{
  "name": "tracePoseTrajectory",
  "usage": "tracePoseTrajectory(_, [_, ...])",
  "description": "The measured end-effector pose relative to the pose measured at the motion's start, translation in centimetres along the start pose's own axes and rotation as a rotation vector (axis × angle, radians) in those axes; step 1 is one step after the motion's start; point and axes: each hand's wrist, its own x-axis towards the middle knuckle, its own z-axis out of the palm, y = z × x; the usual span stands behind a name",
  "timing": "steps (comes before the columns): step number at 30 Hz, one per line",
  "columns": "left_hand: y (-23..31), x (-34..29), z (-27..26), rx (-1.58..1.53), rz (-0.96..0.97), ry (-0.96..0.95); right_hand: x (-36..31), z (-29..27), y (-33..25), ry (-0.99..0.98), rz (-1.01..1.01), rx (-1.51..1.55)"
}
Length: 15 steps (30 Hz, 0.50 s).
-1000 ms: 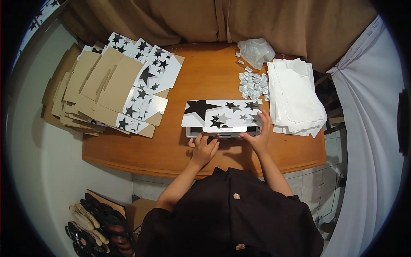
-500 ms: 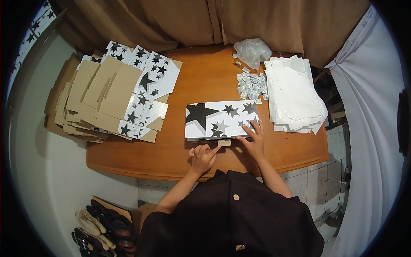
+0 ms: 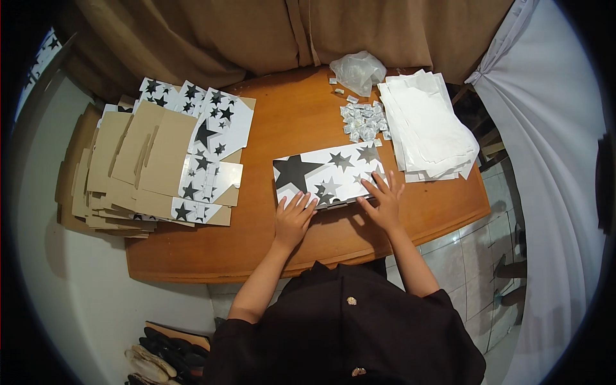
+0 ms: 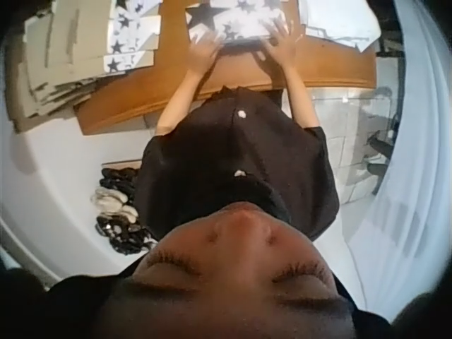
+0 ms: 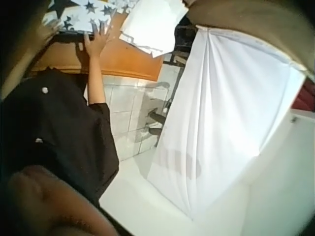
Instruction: Folding flat cardboard pieces into shoe boxes with star patterns, inserting tissue paper, and stacking the completed boxes on a shelf.
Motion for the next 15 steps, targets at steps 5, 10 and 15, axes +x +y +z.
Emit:
tracePoseTrajectory(5, [-0.3, -0.3, 0.6, -0.003, 0.003, 0.037, -0.5, 1.6, 0.9, 0.068, -0.047, -0.068])
tracePoseTrajectory(10, [0.0, -0.4, 0.8, 0.007, -0.01, 0.084, -0.3, 2.7, 2.7, 0.147, -0.205, -0.106])
tracePoseTrajectory(15, [0.6, -0.4, 0.3, 0.028, -0.041, 0.042, -1.3, 3.3, 1.3, 0.252, -0.226, -0.284])
